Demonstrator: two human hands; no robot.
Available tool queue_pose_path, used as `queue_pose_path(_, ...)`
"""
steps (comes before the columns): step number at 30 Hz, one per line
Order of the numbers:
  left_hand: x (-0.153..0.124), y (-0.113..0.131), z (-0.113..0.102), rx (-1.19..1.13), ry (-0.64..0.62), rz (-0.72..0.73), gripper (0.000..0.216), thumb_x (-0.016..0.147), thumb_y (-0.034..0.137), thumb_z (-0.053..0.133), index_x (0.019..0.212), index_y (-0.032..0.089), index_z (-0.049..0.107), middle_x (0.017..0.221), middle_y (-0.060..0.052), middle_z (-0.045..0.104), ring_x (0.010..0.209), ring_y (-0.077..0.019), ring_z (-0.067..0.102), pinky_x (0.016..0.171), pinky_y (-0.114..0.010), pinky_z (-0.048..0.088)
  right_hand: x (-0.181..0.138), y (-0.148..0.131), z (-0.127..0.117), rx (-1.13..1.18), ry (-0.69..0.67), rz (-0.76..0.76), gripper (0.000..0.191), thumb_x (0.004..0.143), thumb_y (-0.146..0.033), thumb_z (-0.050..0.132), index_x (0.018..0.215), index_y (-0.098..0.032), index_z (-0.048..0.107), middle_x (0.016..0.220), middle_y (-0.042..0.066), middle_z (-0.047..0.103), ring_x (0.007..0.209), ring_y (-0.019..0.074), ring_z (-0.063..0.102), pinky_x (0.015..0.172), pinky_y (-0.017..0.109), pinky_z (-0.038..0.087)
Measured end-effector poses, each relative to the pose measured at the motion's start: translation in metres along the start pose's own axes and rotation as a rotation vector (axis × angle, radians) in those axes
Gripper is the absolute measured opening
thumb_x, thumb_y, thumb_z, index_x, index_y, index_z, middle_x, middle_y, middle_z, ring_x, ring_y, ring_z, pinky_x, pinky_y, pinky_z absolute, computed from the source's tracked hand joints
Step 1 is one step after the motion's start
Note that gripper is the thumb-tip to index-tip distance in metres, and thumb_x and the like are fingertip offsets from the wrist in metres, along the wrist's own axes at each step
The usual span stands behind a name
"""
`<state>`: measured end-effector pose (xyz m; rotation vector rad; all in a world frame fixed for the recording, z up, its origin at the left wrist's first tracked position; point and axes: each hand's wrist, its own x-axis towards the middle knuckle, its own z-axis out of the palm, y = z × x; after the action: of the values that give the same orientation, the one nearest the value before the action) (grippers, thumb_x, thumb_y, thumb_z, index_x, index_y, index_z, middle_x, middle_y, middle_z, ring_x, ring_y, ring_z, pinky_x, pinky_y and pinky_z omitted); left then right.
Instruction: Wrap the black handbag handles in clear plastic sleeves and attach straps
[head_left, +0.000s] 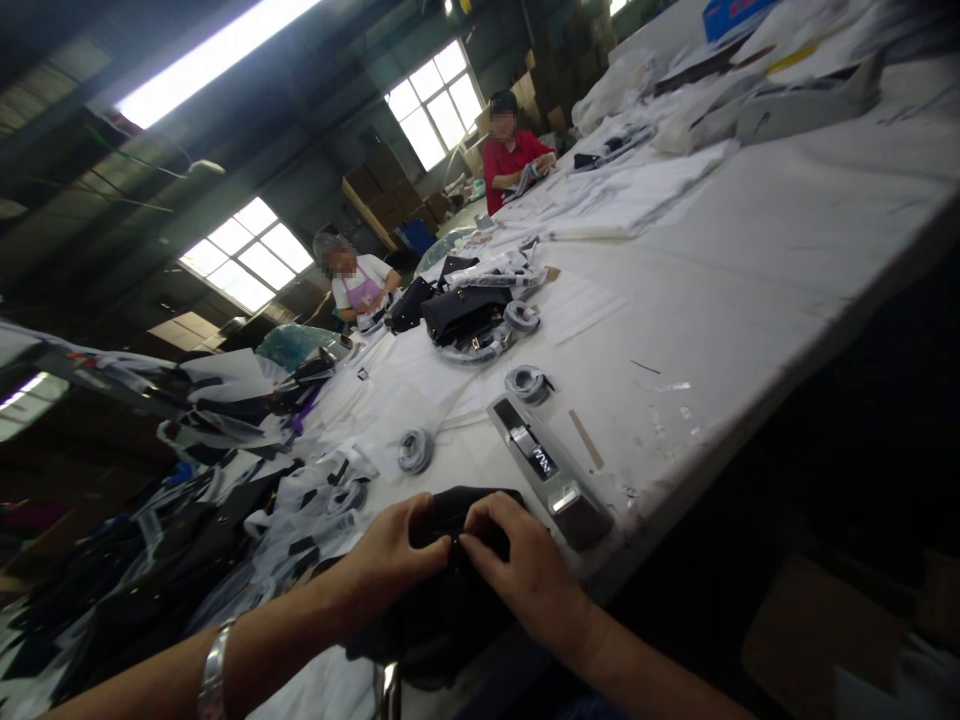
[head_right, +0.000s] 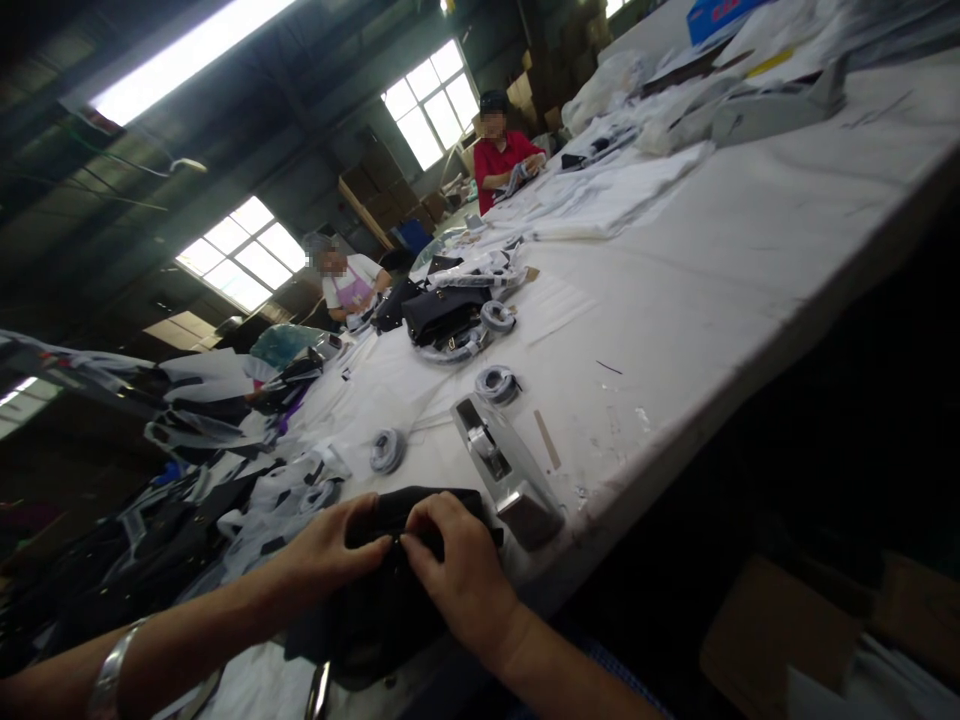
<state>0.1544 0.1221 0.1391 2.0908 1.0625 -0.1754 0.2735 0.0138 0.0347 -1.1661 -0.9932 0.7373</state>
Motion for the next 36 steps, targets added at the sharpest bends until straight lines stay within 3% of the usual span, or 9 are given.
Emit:
queue_pose_path(5, -0.001, -0.005, -0.006, -0.066, -0.097, -0.007, 0.032, 0.073, 0.031, 0.069, 0.101, 0.014, 0.066, 0.095, -0.005, 0.073, 0.088, -0.0243, 0.066, 0.073, -0.028, 0.051, 0.001, -0.003, -0.008, 0.048, -0.028, 0.094, 0.009, 0.083, -0.016, 0.066, 0.087, -0.022, 0.06, 0.084, -0.004, 0.061, 0.082, 0.0143, 0.059, 0.076, 0.026, 0.045)
queue_pose_path(9, -0.004, -0.003, 0.0, -0.092, -0.046, 0.005, 0.028, 0.071, 0.022, 0.066, 0.098, 0.016, 0.066, 0.093, -0.003, 0.073, 0.088, -0.0238, 0.066, 0.074, -0.027, 0.051, -0.002, -0.005, -0.007, 0.061, -0.028, 0.114, 0.009, 0.083, -0.017, 0.066, 0.089, -0.022, 0.061, 0.087, -0.003, 0.063, 0.085, 0.0151, 0.06, 0.078, 0.026, 0.046)
queue_pose_path(16, -0.006, 0.005, 0.01, -0.153, 0.044, -0.031, 0.023, 0.069, 0.02, 0.065, 0.092, 0.016, 0.066, 0.082, 0.001, 0.071, 0.077, -0.0196, 0.063, 0.063, -0.023, 0.048, -0.003, -0.003, -0.003, 0.05, -0.054, 0.183, 0.012, 0.081, -0.019, 0.066, 0.09, -0.022, 0.059, 0.083, -0.003, 0.062, 0.08, 0.0151, 0.06, 0.074, 0.027, 0.046)
queue_pose_path(21, -0.005, 0.001, 0.01, -0.212, 0.02, -0.026, 0.021, 0.067, 0.019, 0.065, 0.088, 0.015, 0.066, 0.082, -0.001, 0.071, 0.078, -0.0203, 0.063, 0.064, -0.024, 0.047, 0.003, 0.002, -0.004, 0.096, -0.09, 0.269, 0.016, 0.079, -0.022, 0.067, 0.092, -0.021, 0.057, 0.076, -0.003, 0.06, 0.074, 0.0146, 0.059, 0.069, 0.026, 0.047)
queue_pose_path(27, 0.0, -0.014, 0.006, -0.129, -0.005, 0.049, 0.022, 0.074, 0.027, 0.068, 0.093, 0.017, 0.065, 0.088, -0.002, 0.071, 0.083, -0.0222, 0.064, 0.068, -0.025, 0.048, -0.003, -0.003, 0.0, -0.072, 0.012, 0.108, 0.008, 0.083, -0.02, 0.066, 0.083, -0.021, 0.058, 0.082, -0.002, 0.061, 0.079, 0.0151, 0.059, 0.073, 0.027, 0.045)
queue_pose_path(32, 0.001, -0.006, -0.019, 0.184, -0.026, 0.206, 0.027, 0.077, 0.04, 0.07, 0.096, 0.02, 0.069, 0.091, -0.003, 0.073, 0.084, -0.024, 0.066, 0.074, -0.028, 0.049, -0.008, -0.001, 0.001, -0.25, 0.053, 0.015, 0.01, 0.088, -0.018, 0.061, 0.096, -0.024, 0.062, 0.095, 0.003, 0.066, 0.093, 0.0213, 0.062, 0.085, 0.035, 0.048)
queue_pose_path(34, -0.007, -0.003, -0.041, 0.214, 0.085, 0.264, 0.034, 0.079, 0.045, 0.07, 0.103, 0.023, 0.07, 0.103, -0.004, 0.074, 0.095, -0.026, 0.066, 0.085, -0.03, 0.047, -0.008, -0.005, -0.004, -0.338, 0.066, -0.07, 0.015, 0.09, -0.021, 0.058, 0.104, -0.025, 0.063, 0.107, 0.006, 0.067, 0.105, 0.0248, 0.061, 0.094, 0.04, 0.047)
queue_pose_path(36, -0.02, -0.008, -0.066, 0.175, 0.286, 0.292, 0.036, 0.084, 0.048, 0.063, 0.109, 0.023, 0.069, 0.111, -0.005, 0.072, 0.104, -0.026, 0.064, 0.092, -0.03, 0.045, -0.004, -0.014, -0.009, -0.408, 0.077, -0.159, 0.021, 0.092, -0.026, 0.056, 0.111, -0.028, 0.063, 0.119, 0.007, 0.065, 0.114, 0.0265, 0.058, 0.101, 0.043, 0.045)
